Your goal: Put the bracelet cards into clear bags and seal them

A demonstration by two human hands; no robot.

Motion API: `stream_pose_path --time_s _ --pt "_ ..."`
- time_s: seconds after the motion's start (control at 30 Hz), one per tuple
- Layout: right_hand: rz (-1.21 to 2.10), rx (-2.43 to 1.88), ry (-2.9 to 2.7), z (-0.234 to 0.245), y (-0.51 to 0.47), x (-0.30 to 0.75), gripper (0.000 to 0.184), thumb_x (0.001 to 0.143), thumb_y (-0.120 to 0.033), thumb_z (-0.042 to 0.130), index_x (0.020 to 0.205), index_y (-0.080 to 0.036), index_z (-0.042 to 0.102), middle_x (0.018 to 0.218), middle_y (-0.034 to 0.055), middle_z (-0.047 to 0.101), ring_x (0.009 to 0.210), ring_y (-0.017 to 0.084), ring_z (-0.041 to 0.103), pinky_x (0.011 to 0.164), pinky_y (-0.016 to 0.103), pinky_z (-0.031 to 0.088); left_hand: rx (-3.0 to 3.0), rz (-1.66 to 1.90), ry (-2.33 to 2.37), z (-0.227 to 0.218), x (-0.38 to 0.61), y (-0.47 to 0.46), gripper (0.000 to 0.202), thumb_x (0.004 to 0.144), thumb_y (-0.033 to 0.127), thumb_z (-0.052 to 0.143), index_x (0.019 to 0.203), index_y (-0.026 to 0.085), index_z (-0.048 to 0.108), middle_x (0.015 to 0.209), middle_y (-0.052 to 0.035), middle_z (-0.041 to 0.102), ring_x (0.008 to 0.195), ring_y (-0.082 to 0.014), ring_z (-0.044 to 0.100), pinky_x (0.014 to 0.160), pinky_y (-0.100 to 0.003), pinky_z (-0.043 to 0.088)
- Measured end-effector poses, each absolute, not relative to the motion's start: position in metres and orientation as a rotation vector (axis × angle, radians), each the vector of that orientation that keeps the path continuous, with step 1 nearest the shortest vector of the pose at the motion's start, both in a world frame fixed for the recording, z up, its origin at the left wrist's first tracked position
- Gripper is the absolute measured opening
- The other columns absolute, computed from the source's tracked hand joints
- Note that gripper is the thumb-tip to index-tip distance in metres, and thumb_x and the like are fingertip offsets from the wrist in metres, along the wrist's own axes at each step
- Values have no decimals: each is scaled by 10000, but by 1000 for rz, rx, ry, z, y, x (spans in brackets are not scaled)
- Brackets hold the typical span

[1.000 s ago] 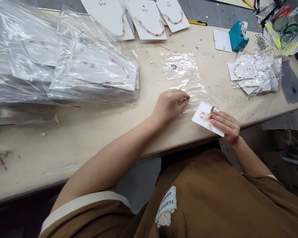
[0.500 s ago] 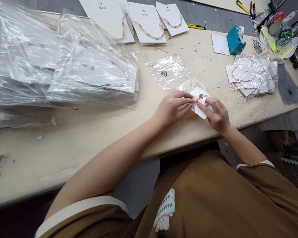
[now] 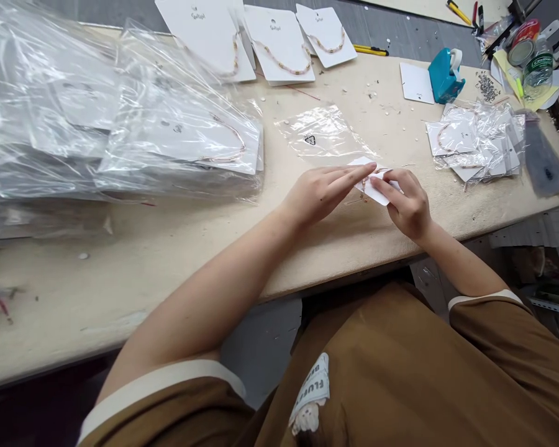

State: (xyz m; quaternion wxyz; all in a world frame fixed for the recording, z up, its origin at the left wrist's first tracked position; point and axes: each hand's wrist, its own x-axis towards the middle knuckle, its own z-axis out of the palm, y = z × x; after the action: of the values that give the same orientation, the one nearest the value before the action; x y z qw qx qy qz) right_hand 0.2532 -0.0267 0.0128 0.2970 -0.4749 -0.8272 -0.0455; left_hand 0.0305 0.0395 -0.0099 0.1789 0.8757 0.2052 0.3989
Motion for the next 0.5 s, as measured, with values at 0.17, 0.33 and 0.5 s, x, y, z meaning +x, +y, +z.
stream_pose_path --time_s 0.17,0.33,0.5 --pt "-223 -1172 -2225 17 -14 240 297 1035 -167 397 1203 -238 631 1026 80 647 986 221 624 828 370 563 2368 1273 558 -9 34 34 341 1055 275 471 1333 244 666 1238 -67 743 1179 -190 703 1023 -317 573" --pt "-188 -1063 -2232 19 -3 252 359 1004 -465 521 1300 -263 494 1232 96 595 1194 281 584 1035 535 521 2186 1380 778 -10 30 36 280 1036 326 532 1206 212 724 1074 -68 787 949 -160 755 854 -253 589" --pt "-310 -1198 -2205 1 -4 282 451 820 -624 728 1069 -304 532 1305 68 574 1312 349 529 1156 650 359 1828 1450 848 -12 30 41 298 999 439 586 1101 208 745 1023 -63 783 899 -165 740 828 -274 595"
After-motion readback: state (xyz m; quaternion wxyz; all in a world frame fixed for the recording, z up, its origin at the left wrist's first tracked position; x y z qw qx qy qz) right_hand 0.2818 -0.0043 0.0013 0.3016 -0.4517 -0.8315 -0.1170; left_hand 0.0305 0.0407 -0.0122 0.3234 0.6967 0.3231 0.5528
